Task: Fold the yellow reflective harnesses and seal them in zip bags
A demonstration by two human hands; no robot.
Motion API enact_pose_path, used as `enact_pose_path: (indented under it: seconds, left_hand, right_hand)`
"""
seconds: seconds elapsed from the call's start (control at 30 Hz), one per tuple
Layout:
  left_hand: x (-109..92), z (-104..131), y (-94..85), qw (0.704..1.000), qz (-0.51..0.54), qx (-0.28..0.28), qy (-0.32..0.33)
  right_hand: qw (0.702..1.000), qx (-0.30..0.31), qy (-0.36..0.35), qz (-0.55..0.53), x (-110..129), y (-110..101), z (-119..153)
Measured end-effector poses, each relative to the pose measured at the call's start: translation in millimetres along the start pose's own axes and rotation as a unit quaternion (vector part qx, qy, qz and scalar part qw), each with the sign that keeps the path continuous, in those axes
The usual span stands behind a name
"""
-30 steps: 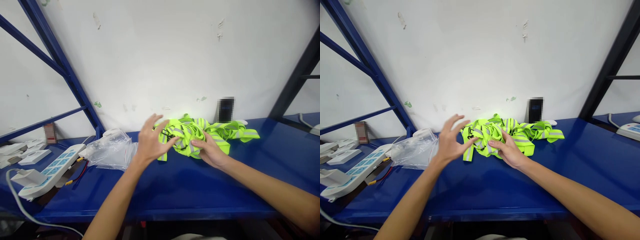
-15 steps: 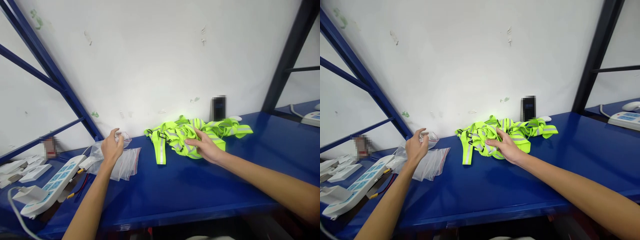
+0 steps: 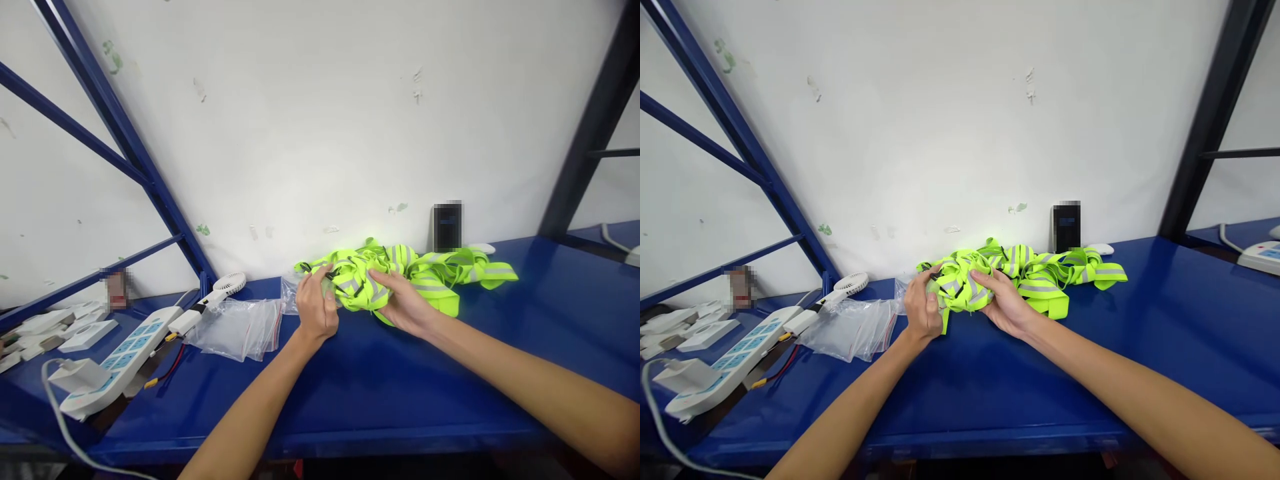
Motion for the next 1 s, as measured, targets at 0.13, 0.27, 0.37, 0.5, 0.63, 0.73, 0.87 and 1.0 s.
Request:
enact_pose_path:
  seconds: [0.13,0.27,0.37,0.5,0.63,0.73,0.87,1.0]
  left_hand:
    - [-6,7,1.0,0.999,-0.004,-0.034,0.01]
    - [-9,3,0.1,0.999,-0.01,-0.045,0.027]
    - [-12,1,-3.3,0.998,-0.009,-0.056,0.041]
    - [-13,-1,-7.9,0.996,0.001,-0.058,0.073]
    - [-15,0,-8.1,0.989,0.001,-0.014,0.149]
    - [-15,1,-5.5,0.985,0.004,0.052,0.163]
    - [-12,1,-2.6,0.974,0.0,0.148,0.173]
    - [-7,-1,-3.6,0.964,-0.035,0.185,0.186]
  right_hand:
    - [0.999,-0.032,-0.009,-0.002,2,-1,3]
    - [0.999,-0.033,0.009,-0.001,4,0,5]
    - [0.999,-0.017,0.026,-0.014,3,0,7]
    - [0.999,-0.019,0.024,-0.016,1,1,11]
    - [0.998,-0.059,0.015,-0.003,0,0,11]
    - [0.996,-0.086,0.002,0.005,4,0,10]
    - [0.995,-0.097,-0.011,-0.001,11,-1,7]
    - [0.994,-0.109,-0.012,0.005,13,-3,6]
Point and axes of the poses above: each hand's wrist, its own z-axis away from the middle knuckle, its own y-axis out of the palm, x = y × z, the point moved 2 cm from there along -z, towards the middle knuckle, and after that the axes turned 8 degrees about -y, right-handed, at the moved point
